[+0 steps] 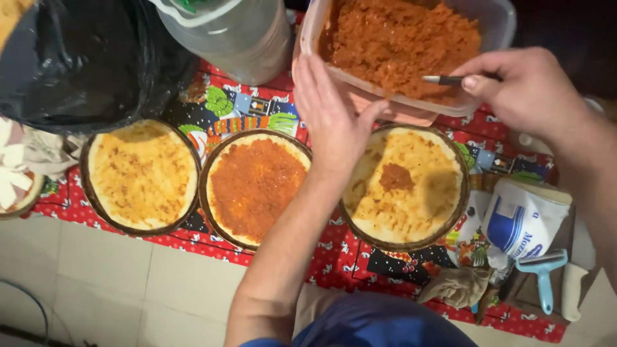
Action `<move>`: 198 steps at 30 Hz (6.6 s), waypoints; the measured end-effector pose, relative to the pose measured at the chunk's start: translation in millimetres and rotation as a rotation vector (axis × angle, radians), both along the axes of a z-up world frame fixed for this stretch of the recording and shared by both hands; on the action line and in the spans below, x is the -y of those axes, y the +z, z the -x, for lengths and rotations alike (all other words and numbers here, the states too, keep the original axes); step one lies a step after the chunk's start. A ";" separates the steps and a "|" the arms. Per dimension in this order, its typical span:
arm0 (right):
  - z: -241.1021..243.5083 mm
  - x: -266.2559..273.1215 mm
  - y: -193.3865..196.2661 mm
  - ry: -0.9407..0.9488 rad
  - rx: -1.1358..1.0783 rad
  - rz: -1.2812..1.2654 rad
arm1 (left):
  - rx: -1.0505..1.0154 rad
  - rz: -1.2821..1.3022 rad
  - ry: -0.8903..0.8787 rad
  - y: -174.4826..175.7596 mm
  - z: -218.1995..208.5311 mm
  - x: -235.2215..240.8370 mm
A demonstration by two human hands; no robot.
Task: The person spreads red sauce onto three pizza bases using a spoon. They scoop sauce from a container and distribute it evenly across the surface of each pizza base in sequence.
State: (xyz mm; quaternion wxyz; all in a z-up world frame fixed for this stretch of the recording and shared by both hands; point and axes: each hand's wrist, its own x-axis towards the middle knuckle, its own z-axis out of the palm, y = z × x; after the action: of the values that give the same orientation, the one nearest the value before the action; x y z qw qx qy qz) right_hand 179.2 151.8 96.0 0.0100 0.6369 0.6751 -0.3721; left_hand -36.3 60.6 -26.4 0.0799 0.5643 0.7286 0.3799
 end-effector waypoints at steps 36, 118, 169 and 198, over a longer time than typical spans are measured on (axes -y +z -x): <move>-61.7 47.8 0.7 0.019 -0.164 -0.195 | 0.200 0.039 -0.022 11.3 10.5 129.3; -68.6 289.6 -211.7 0.247 -0.027 -0.372 | 0.347 0.852 -0.198 -102.9 -17.1 158.2; -88.1 228.5 -251.2 0.669 0.358 -0.807 | 0.384 0.878 -0.198 -96.6 -21.2 182.3; -100.6 250.9 -243.4 -0.092 -0.081 -0.479 | 0.242 0.861 -0.212 -113.2 -28.4 180.3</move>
State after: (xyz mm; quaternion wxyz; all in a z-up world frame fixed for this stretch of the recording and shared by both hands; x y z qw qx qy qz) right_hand 279.8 -99.1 -147.3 -0.1852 0.6357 0.7142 -0.2270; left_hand -7.9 -119.7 -139.7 0.4298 0.5029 0.7438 0.0955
